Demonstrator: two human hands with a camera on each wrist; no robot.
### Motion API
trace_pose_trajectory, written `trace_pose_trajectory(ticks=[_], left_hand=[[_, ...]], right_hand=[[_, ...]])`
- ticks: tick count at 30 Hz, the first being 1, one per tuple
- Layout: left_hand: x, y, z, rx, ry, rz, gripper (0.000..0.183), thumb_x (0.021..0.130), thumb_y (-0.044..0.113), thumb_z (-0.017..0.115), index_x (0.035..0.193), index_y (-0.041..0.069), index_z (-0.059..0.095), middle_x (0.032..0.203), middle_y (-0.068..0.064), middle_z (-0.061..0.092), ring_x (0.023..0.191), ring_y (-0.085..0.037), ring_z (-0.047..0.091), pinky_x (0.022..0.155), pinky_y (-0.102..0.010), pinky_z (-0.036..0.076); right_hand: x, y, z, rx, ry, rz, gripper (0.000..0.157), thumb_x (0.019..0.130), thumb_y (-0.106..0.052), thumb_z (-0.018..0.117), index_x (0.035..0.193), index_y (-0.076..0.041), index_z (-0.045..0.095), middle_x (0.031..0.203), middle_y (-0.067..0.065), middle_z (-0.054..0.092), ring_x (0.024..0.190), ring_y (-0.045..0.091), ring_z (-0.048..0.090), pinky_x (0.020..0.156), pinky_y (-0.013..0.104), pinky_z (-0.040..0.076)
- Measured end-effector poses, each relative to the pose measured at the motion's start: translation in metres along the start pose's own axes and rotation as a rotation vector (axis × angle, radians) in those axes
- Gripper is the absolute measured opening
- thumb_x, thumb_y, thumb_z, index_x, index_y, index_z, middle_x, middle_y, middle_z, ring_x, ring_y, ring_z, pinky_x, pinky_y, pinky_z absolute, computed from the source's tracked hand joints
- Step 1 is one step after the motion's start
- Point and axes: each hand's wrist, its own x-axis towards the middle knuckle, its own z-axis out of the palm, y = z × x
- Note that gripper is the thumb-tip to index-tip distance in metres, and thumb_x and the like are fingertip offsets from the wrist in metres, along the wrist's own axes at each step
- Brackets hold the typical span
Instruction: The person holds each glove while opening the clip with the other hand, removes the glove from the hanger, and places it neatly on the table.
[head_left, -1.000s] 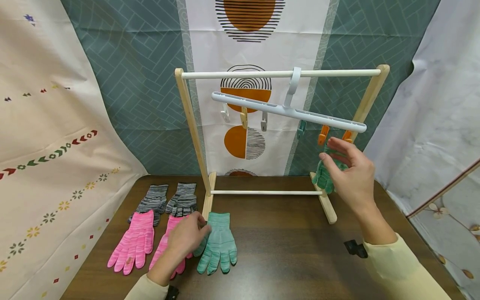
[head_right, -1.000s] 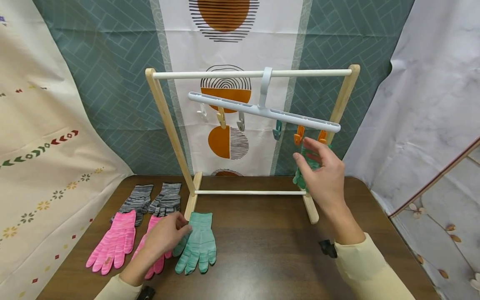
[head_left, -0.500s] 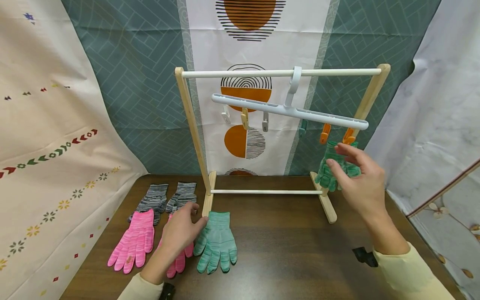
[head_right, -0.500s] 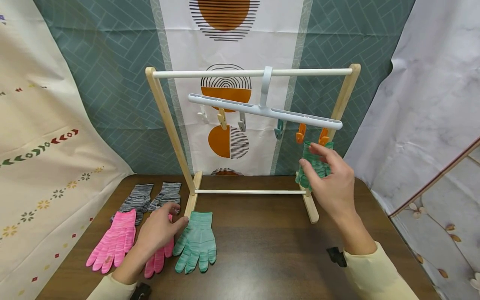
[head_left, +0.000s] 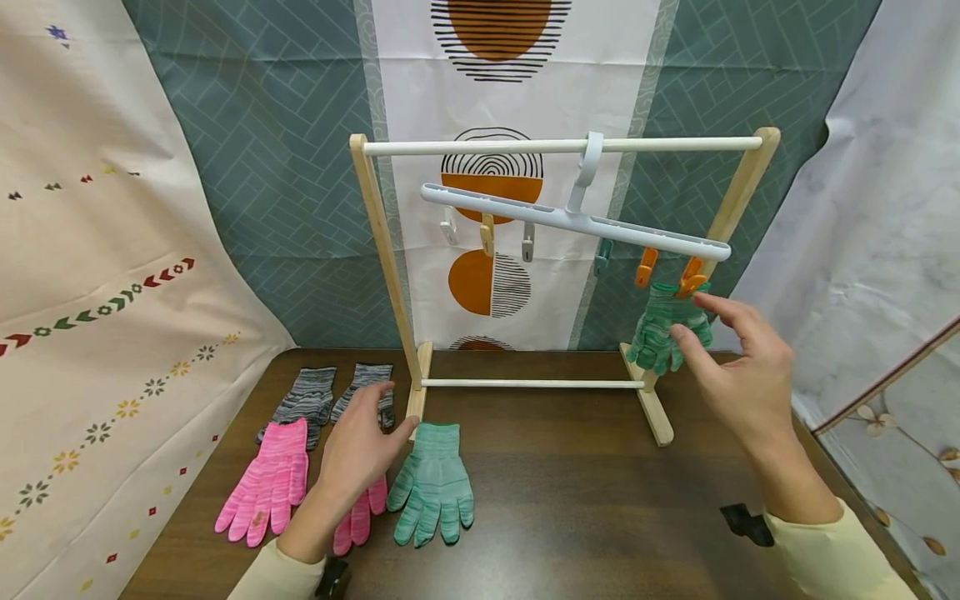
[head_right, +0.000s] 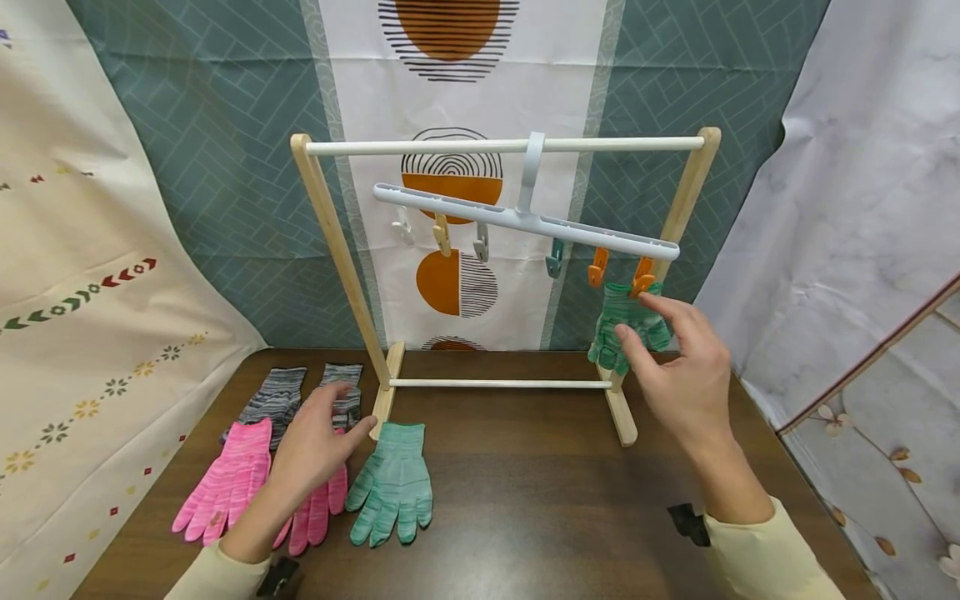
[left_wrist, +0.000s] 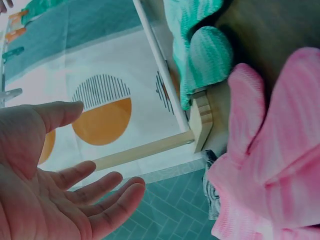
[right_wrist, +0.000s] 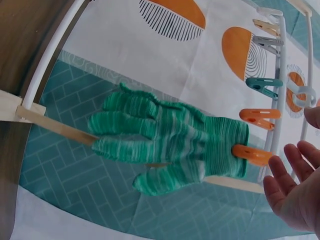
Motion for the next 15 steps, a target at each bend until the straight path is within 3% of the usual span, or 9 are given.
trace_pose_trajectory(ticks=[15], left_hand=[[0.006, 0.020, -0.007, -0.067, 0.081, 0.135, 0.074, 0.093, 0.039, 0.083, 0.152, 0.009, 0.051, 0.147, -0.014, 0.056, 0.124, -0.036, 0.060, 0.092, -0.059, 0.055]], right_hand=[[0.000, 0.017, -0.017, -0.029, 0.021, 0.046, 0.054, 0.080, 0.005, 0.088, 0.131, 0.000, 0.073, 0.125, 0.019, 0.073, 0.118, -0.007, 0.056, 0.101, 0.016, 0.040]])
